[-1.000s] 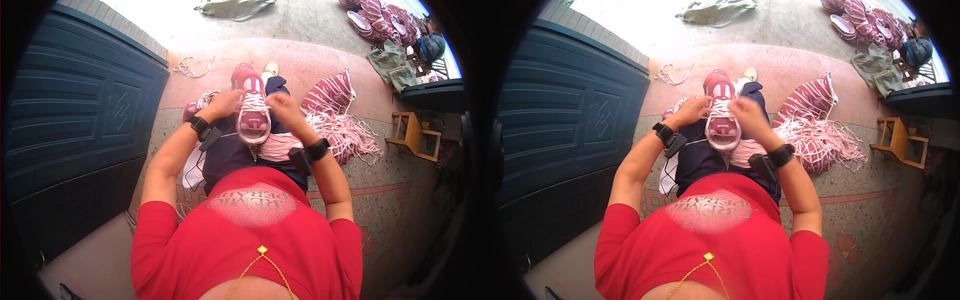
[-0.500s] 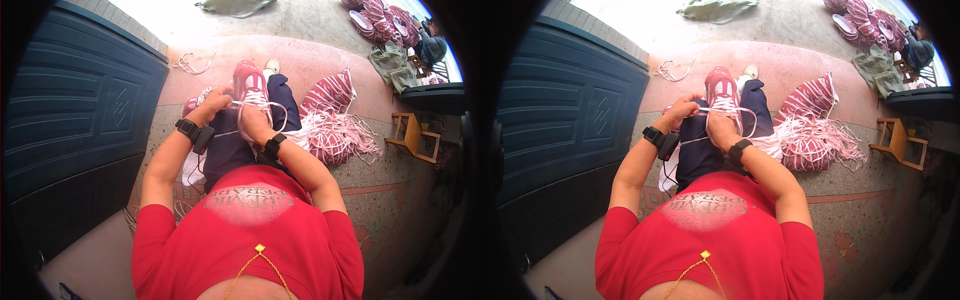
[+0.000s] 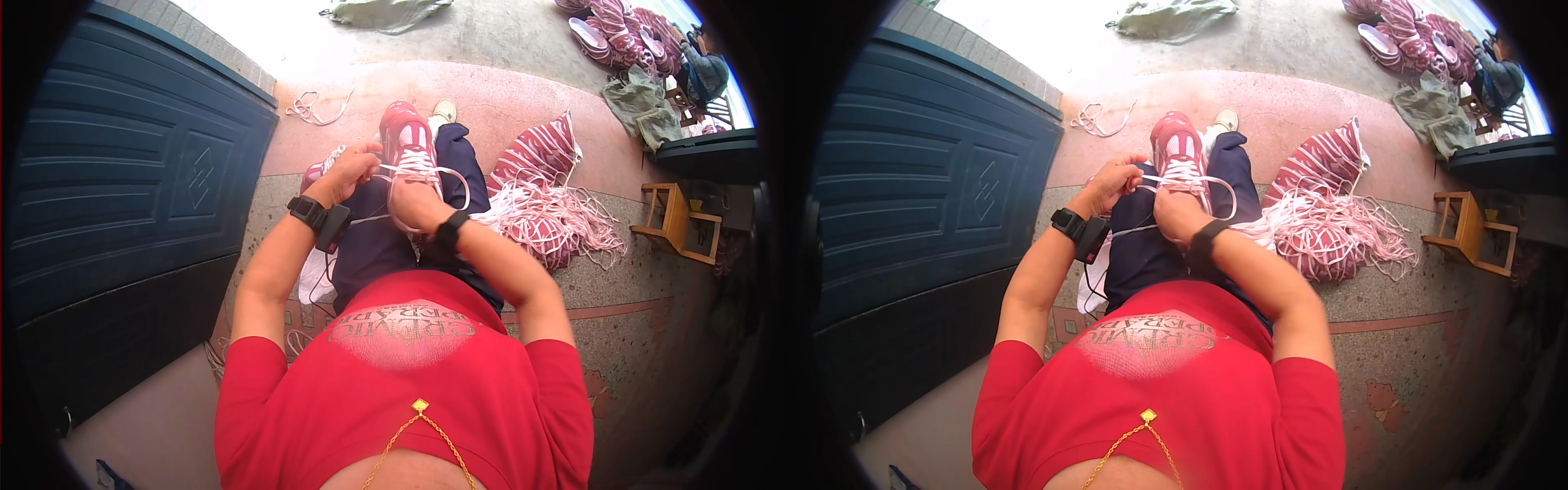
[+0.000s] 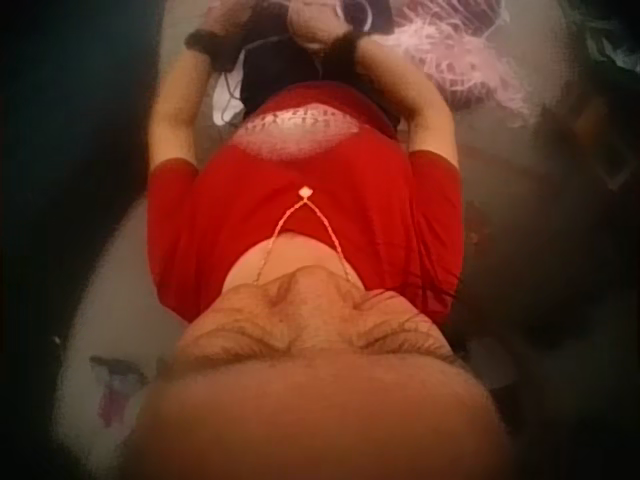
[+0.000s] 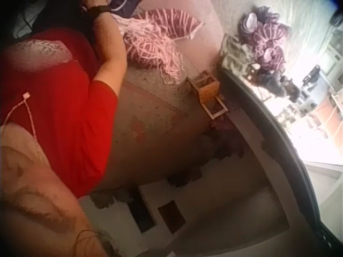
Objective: The person sits on the floor and repeatedly threads a long pink shoelace through the eyelets of a pink sneaker held on their lap. They pull the lace taut, adjust the loops, and continue lacing the same shoe throughout the clip.
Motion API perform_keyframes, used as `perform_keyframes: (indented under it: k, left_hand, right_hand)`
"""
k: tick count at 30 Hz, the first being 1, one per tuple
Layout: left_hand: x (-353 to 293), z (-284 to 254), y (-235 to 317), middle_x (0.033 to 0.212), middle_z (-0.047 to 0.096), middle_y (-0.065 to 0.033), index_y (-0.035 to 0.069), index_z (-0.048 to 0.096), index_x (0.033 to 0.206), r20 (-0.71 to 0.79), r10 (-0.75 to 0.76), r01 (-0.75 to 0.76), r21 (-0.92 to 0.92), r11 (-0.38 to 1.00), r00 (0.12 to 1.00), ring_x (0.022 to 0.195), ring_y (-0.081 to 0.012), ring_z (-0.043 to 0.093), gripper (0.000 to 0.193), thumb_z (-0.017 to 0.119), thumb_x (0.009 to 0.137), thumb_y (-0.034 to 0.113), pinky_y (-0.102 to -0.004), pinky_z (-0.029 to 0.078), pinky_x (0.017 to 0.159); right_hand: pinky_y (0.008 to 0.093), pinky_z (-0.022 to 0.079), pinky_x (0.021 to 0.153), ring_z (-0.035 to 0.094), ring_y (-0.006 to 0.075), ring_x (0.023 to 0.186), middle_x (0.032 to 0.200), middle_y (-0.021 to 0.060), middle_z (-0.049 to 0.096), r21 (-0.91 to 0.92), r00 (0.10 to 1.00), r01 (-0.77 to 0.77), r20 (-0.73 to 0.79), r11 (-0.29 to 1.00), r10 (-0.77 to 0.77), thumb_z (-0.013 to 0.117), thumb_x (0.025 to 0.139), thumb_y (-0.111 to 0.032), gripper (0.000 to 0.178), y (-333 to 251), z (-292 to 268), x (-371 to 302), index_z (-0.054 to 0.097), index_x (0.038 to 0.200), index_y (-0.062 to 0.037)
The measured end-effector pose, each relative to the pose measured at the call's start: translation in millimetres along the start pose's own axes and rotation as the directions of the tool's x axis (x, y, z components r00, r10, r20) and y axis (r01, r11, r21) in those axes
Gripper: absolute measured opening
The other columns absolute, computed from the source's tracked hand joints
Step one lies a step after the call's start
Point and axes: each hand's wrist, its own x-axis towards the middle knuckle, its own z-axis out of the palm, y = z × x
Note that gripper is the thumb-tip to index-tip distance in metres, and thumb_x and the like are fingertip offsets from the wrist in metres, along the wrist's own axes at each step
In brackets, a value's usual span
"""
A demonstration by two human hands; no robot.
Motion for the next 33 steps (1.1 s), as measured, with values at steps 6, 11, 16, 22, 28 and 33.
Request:
perform_keyframes:
  k: [6,11,16,22,28,33]
  left_hand:
    - [5,13,5,0.077,0.058,-0.0039,0.000,0.053,0.115,-0.038,0.025,-0.013,0.289,0.957,0.999,0.064,-0.0124,0.053,0.034,0.049,0.081,0.002,-0.0240,0.043,0.058]
    - [15,56,18,0.106,0.062,-0.0093,0.002,0.060,0.115,0.375,0.322,-0.494,0.660,0.566,0.869,0.101,-0.0178,0.056,0.035,0.064,0.081,0.011,-0.0291,0.043,0.089]
    - [-2,79,60,0.105,0.063,-0.0055,0.002,0.064,0.109,0.676,0.031,-0.452,0.458,0.766,0.737,0.101,-0.0152,0.056,0.036,0.073,0.078,0.019,-0.0274,0.042,0.091]
    - [-7,72,69,0.093,0.064,-0.0001,0.005,0.064,0.109,0.703,0.083,-0.434,0.337,0.836,0.706,0.090,-0.0076,0.055,0.032,0.069,0.082,0.021,-0.0236,0.043,0.082]
    - [-12,84,78,0.095,0.063,-0.0032,0.001,0.062,0.103,0.635,0.118,-0.394,0.314,0.864,0.763,0.091,-0.0113,0.057,0.027,0.063,0.088,0.024,-0.0255,0.043,0.086]
    - [5,23,78,0.084,0.060,-0.0027,0.004,0.056,0.100,0.133,0.353,-0.330,-0.167,0.929,0.926,0.074,-0.0120,0.055,0.019,0.054,0.095,0.021,-0.0262,0.045,0.076]
  right_hand:
    - [0.0263,0.026,0.047,0.021,0.0070,0.041,0.050,-0.0070,0.023,0.909,0.982,0.036,0.045,-0.415,0.184,0.044,0.091,-0.022,0.016,37,-214,-52,0.047,0.080,-0.0102]
    - [0.0259,0.023,0.043,0.017,0.0055,0.035,0.045,-0.0085,0.020,0.698,0.932,0.358,-0.303,-0.621,0.197,0.042,0.092,-0.022,0.015,54,-249,-69,0.037,0.081,-0.0121]
    - [0.0247,0.025,0.048,0.019,0.0057,0.038,0.048,-0.0091,0.022,0.707,0.951,0.299,-0.277,-0.640,0.138,0.043,0.092,-0.023,0.015,51,-249,-43,0.041,0.084,-0.0106]
    - [0.0236,0.026,0.052,0.023,0.0052,0.043,0.051,-0.0091,0.024,0.823,0.966,0.230,-0.129,-0.520,0.224,0.043,0.091,-0.023,0.016,71,-248,-25,0.048,0.084,-0.0091]
    - [0.0261,0.034,0.063,0.038,0.0083,0.056,0.061,-0.0047,0.037,0.890,0.985,0.167,-0.136,-0.424,0.103,0.045,0.091,-0.023,0.017,77,-252,-10,0.048,0.084,-0.0079]
    - [0.0357,0.041,0.091,0.051,0.0201,0.093,0.092,0.0090,0.055,0.894,0.722,0.309,0.003,-0.326,0.692,0.045,0.090,-0.016,0.017,112,-229,-24,0.054,0.083,-0.0037]
